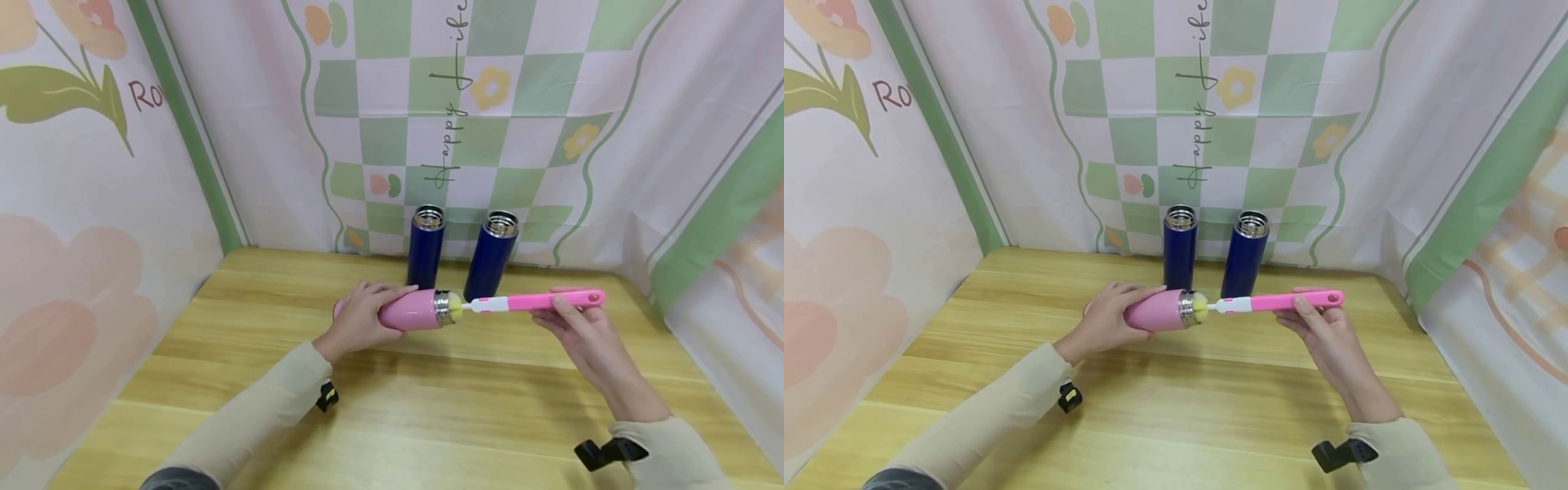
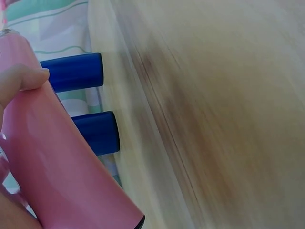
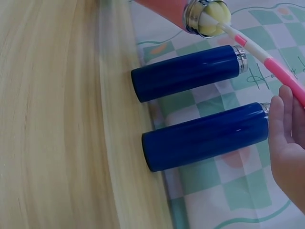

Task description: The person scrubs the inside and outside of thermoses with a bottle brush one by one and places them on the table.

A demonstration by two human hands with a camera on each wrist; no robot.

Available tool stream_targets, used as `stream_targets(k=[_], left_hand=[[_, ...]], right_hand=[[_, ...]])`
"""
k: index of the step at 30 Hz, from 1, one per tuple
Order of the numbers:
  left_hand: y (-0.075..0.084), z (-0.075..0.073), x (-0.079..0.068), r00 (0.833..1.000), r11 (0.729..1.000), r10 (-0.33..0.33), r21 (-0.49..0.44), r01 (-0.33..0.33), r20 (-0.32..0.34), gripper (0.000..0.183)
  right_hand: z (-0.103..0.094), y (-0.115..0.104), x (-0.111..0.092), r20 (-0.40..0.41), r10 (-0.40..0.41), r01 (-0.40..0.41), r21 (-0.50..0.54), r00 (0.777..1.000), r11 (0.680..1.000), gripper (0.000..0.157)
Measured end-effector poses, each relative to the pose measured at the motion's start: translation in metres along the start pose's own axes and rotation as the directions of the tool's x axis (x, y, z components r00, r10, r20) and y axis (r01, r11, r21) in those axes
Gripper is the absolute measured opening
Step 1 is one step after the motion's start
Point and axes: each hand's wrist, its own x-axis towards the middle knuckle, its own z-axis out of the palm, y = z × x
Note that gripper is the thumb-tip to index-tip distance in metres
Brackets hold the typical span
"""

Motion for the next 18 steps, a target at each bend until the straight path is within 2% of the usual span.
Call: stream_targets(k=[5, 7, 11, 14, 18], left_hand=[[0.001, 0.002, 0.002, 1.000, 1.000, 0.003, -0.001, -0.003, 0.002, 0.076], [0.004, 0.002, 0.003, 1.000, 1.000, 0.000, -0.012, 0.000, 0.010, 0.076], [0.014, 0.005, 0.007, 0.999, 0.999, 0.013, -0.032, -0.011, 0.050, 0.076], [0.022, 0.006, 0.009, 0.997, 0.999, 0.024, -0.045, -0.020, 0.074, 0.076], [0.024, 0.006, 0.010, 0.997, 0.999, 0.018, -0.042, -0.016, 0.070, 0.075]], right_hand=[[0.002, 0.009, 0.002, -0.005, 0.002, -0.002, 0.053, 1.000, 0.999, 0.027], [0.005, 0.013, 0.003, -0.002, 0.011, -0.011, 0.045, 1.000, 0.999, 0.027], [0.017, 0.024, 0.005, 0.029, 0.065, -0.064, -0.023, 0.997, 0.998, 0.025], [0.026, 0.032, 0.007, 0.014, 0.094, -0.093, -0.091, 0.995, 0.992, 0.022], [0.031, 0.037, 0.007, -0.022, 0.103, -0.105, -0.104, 0.994, 0.989, 0.020]])
